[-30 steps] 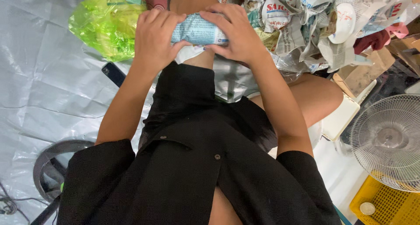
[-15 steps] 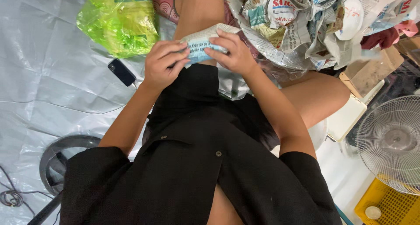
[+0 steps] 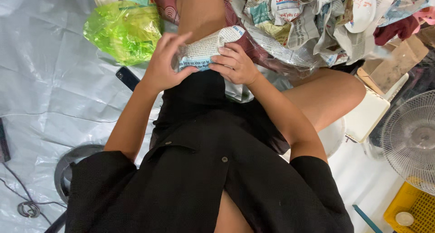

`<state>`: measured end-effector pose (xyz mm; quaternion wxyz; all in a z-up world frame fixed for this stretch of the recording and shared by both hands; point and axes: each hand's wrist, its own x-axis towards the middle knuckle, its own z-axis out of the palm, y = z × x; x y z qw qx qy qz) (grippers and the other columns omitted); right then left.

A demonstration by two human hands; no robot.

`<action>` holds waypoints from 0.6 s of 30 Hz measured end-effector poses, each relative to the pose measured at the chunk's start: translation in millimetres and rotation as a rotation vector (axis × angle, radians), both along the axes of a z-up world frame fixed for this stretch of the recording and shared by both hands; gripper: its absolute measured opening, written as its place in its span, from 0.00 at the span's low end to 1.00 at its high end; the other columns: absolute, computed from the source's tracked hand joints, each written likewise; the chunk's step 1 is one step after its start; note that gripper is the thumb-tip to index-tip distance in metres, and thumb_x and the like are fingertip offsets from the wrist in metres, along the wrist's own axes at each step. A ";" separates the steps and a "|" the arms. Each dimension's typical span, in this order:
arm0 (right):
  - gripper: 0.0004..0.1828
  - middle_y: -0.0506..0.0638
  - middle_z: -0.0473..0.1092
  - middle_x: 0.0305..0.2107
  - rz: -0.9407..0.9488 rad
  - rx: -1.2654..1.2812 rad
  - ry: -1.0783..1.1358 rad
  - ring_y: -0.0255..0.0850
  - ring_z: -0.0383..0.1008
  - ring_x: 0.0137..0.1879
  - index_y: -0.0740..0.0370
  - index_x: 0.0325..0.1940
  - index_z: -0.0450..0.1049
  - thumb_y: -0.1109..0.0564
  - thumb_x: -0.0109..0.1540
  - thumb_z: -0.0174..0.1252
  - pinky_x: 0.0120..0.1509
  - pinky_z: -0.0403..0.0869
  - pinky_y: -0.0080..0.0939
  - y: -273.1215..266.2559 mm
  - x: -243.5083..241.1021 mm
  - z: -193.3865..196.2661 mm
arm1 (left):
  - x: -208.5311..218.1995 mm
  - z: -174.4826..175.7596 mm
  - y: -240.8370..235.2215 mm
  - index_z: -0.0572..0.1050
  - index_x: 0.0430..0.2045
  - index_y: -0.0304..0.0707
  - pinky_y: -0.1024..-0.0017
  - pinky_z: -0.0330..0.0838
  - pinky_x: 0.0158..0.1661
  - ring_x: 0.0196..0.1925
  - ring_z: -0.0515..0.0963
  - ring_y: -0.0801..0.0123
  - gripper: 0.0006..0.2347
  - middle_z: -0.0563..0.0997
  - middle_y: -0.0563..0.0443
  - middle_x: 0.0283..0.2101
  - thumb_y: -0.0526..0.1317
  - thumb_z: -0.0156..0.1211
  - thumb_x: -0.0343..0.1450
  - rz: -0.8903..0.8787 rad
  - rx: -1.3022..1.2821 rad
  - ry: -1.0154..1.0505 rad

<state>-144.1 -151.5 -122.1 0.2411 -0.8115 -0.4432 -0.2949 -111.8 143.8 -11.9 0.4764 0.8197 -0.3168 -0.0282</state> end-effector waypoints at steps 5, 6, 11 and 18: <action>0.39 0.62 0.54 0.67 -0.256 0.314 0.156 0.58 0.54 0.75 0.62 0.69 0.61 0.41 0.63 0.68 0.75 0.60 0.66 6.0 0.5 24.1 | -0.7 3.5 -2.4 0.72 0.61 0.34 0.59 0.65 0.62 0.62 0.71 0.44 0.29 0.75 0.39 0.60 0.42 0.77 0.65 -0.066 0.074 -0.095; 0.42 0.62 0.55 0.68 -0.239 0.324 0.237 0.60 0.55 0.75 0.64 0.70 0.60 0.38 0.62 0.65 0.76 0.59 0.66 6.3 3.3 32.1 | -1.7 0.6 -2.3 0.72 0.61 0.34 0.58 0.65 0.62 0.62 0.72 0.45 0.30 0.76 0.39 0.60 0.42 0.77 0.65 -0.060 0.070 -0.099; 0.40 0.62 0.65 0.64 -0.030 0.470 0.573 0.59 0.68 0.70 0.67 0.71 0.60 0.35 0.67 0.50 0.77 0.66 0.56 13.3 0.8 44.2 | -10.2 -14.6 2.2 0.70 0.63 0.31 0.58 0.67 0.60 0.58 0.73 0.47 0.35 0.76 0.39 0.56 0.45 0.78 0.62 -0.028 0.077 -0.103; 0.11 0.60 0.73 0.47 -0.173 0.516 0.438 0.53 0.76 0.53 0.68 0.49 0.74 0.66 0.61 0.61 0.59 0.75 0.49 32.4 -14.9 35.3 | -10.5 -24.6 3.1 0.70 0.63 0.31 0.60 0.69 0.61 0.61 0.76 0.49 0.32 0.77 0.40 0.59 0.40 0.78 0.63 -0.030 -0.054 -0.094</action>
